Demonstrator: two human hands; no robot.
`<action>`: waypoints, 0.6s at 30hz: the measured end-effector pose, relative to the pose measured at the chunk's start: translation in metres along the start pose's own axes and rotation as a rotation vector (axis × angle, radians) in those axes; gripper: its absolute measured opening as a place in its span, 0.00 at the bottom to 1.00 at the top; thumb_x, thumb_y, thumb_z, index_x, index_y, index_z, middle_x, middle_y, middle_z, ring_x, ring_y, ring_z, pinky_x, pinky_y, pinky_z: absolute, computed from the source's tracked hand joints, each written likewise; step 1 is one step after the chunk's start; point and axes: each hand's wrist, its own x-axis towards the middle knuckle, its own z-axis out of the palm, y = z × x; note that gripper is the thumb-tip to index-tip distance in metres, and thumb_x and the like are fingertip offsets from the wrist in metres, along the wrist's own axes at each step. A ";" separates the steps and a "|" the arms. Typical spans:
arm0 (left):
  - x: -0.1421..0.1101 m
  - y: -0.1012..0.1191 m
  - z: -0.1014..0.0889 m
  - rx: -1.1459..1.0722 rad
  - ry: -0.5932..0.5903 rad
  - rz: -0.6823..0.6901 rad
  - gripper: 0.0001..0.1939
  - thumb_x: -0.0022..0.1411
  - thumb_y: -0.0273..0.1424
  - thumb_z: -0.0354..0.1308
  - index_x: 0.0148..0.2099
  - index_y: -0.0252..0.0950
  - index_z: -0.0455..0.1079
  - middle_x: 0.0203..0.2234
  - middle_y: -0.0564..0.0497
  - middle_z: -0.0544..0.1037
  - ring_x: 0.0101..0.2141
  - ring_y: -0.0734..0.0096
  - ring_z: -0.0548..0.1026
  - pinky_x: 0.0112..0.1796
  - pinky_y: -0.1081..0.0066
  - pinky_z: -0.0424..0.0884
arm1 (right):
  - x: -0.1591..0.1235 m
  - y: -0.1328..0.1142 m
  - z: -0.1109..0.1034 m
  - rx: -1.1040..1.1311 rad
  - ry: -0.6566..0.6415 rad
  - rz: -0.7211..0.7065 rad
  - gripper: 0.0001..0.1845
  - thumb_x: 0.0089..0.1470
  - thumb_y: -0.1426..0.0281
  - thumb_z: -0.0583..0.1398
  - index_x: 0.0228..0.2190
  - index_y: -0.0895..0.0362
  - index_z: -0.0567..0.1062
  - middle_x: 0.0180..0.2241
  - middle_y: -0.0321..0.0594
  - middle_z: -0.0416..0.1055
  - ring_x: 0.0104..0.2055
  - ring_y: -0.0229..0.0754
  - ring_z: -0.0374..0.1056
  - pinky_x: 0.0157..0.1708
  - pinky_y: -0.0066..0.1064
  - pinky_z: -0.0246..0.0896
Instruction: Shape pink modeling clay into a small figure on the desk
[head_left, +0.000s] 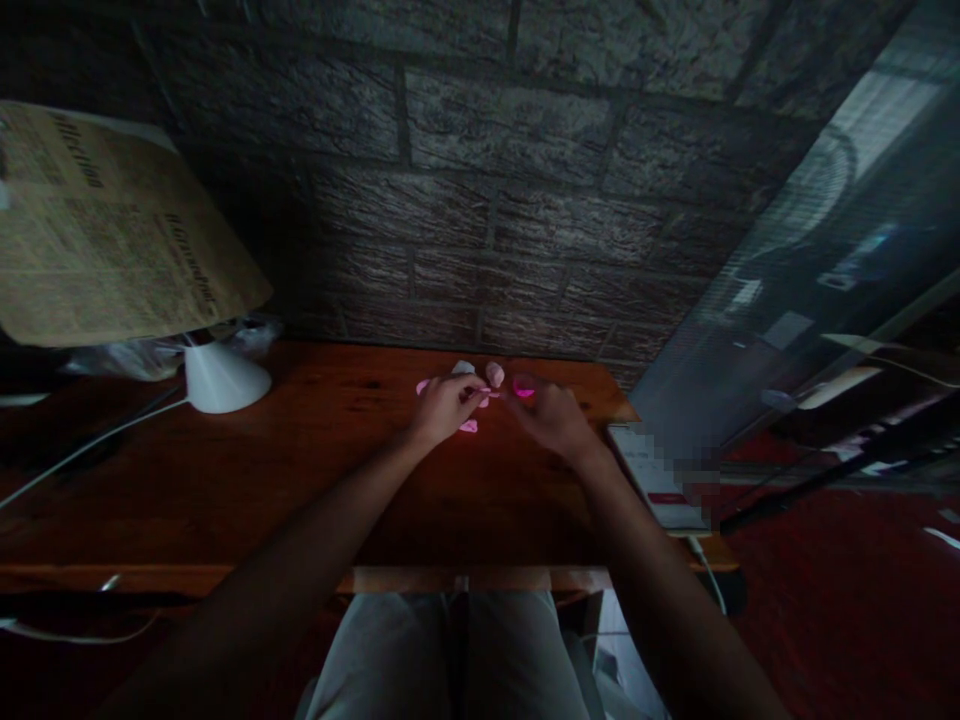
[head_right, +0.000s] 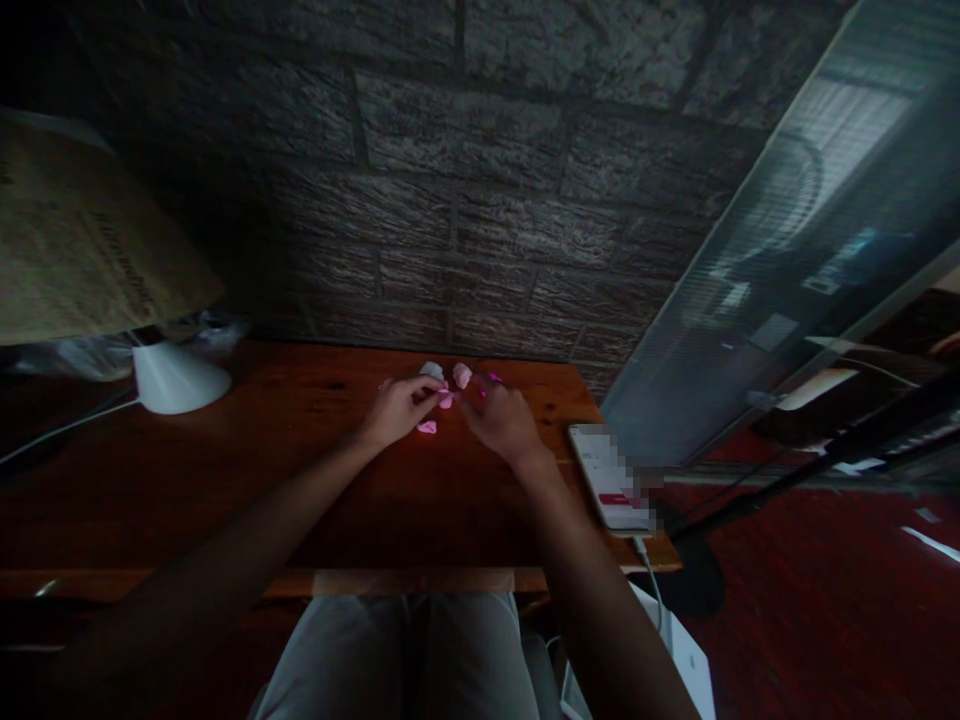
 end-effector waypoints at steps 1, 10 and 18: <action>0.000 -0.002 -0.001 0.000 0.009 -0.010 0.04 0.64 0.27 0.63 0.39 0.40 0.79 0.34 0.53 0.86 0.30 0.71 0.82 0.33 0.74 0.72 | 0.012 -0.005 0.006 0.035 -0.015 -0.011 0.13 0.65 0.61 0.59 0.42 0.51 0.82 0.41 0.42 0.83 0.44 0.50 0.80 0.44 0.34 0.68; 0.001 -0.009 0.003 -0.015 0.018 -0.032 0.02 0.61 0.28 0.65 0.38 0.40 0.78 0.32 0.54 0.86 0.30 0.72 0.82 0.32 0.75 0.73 | 0.019 0.018 0.047 0.565 -0.074 -0.067 0.21 0.63 0.54 0.58 0.37 0.57 0.83 0.28 0.38 0.79 0.22 0.38 0.69 0.27 0.29 0.63; 0.002 -0.009 0.001 -0.073 0.018 -0.025 0.02 0.61 0.27 0.67 0.37 0.37 0.77 0.33 0.51 0.85 0.29 0.73 0.81 0.32 0.75 0.73 | 0.025 0.024 0.054 0.874 -0.186 0.098 0.24 0.46 0.48 0.68 0.32 0.57 0.83 0.31 0.41 0.81 0.23 0.36 0.66 0.24 0.29 0.62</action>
